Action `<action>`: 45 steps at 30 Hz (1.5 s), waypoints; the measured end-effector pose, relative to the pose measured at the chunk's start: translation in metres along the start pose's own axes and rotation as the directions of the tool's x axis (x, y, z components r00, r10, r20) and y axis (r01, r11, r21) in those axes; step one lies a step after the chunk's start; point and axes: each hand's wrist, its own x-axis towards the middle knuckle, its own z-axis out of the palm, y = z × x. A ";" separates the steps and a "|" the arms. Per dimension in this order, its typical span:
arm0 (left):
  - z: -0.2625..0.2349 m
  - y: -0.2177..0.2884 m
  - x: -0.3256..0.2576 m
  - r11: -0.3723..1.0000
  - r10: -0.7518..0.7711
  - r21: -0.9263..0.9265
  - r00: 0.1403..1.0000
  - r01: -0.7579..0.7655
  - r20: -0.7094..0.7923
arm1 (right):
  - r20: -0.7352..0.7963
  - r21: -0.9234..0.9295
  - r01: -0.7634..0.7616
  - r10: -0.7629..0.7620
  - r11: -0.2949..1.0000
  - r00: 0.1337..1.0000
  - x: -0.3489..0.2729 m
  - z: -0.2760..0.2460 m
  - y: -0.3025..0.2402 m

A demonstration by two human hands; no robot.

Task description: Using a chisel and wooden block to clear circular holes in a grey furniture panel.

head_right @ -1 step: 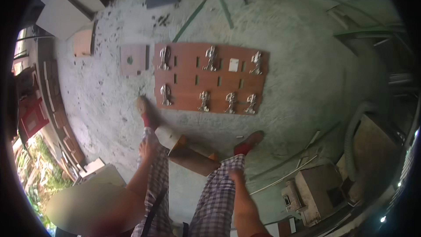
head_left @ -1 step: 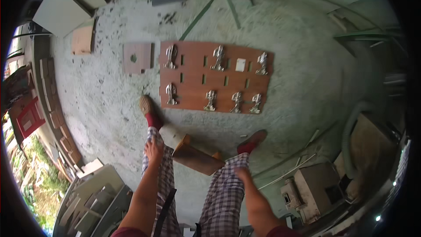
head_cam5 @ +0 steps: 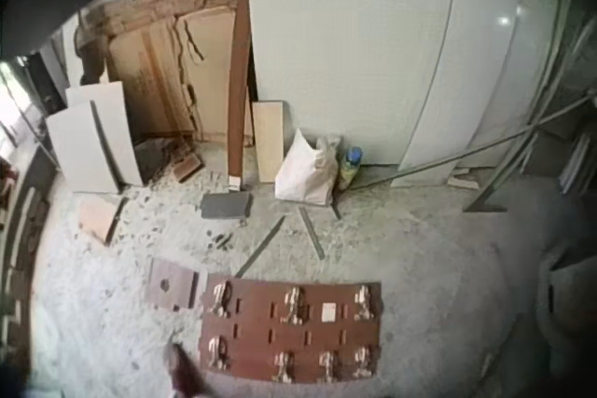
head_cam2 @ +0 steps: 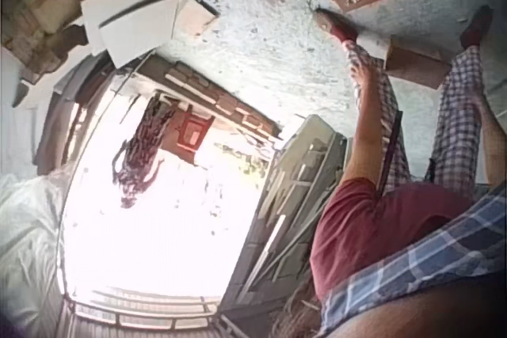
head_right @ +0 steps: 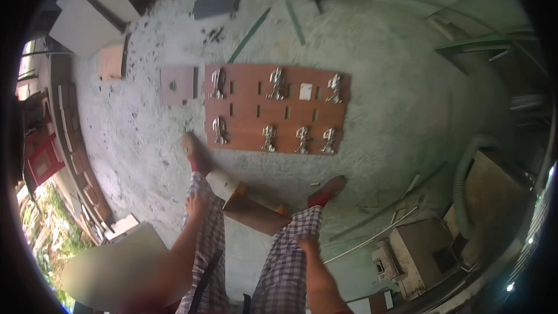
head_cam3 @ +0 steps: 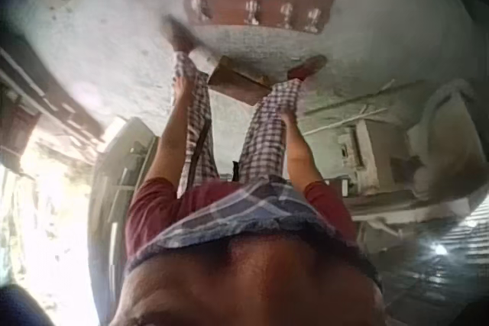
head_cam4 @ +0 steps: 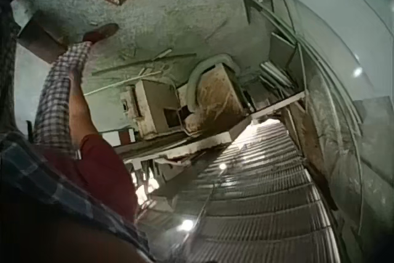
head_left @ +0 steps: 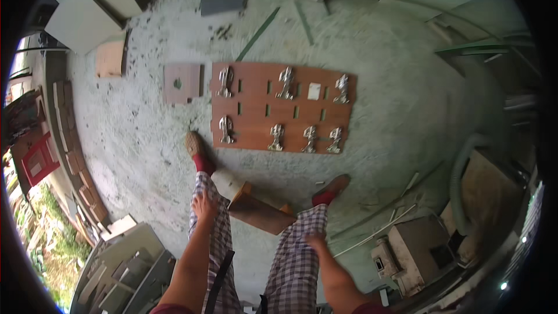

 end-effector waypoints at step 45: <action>-0.256 -0.006 -0.202 0.709 0.343 -0.534 0.887 -0.460 -0.308 | -0.628 0.669 0.445 0.133 0.595 0.767 -0.368 -0.107 0.153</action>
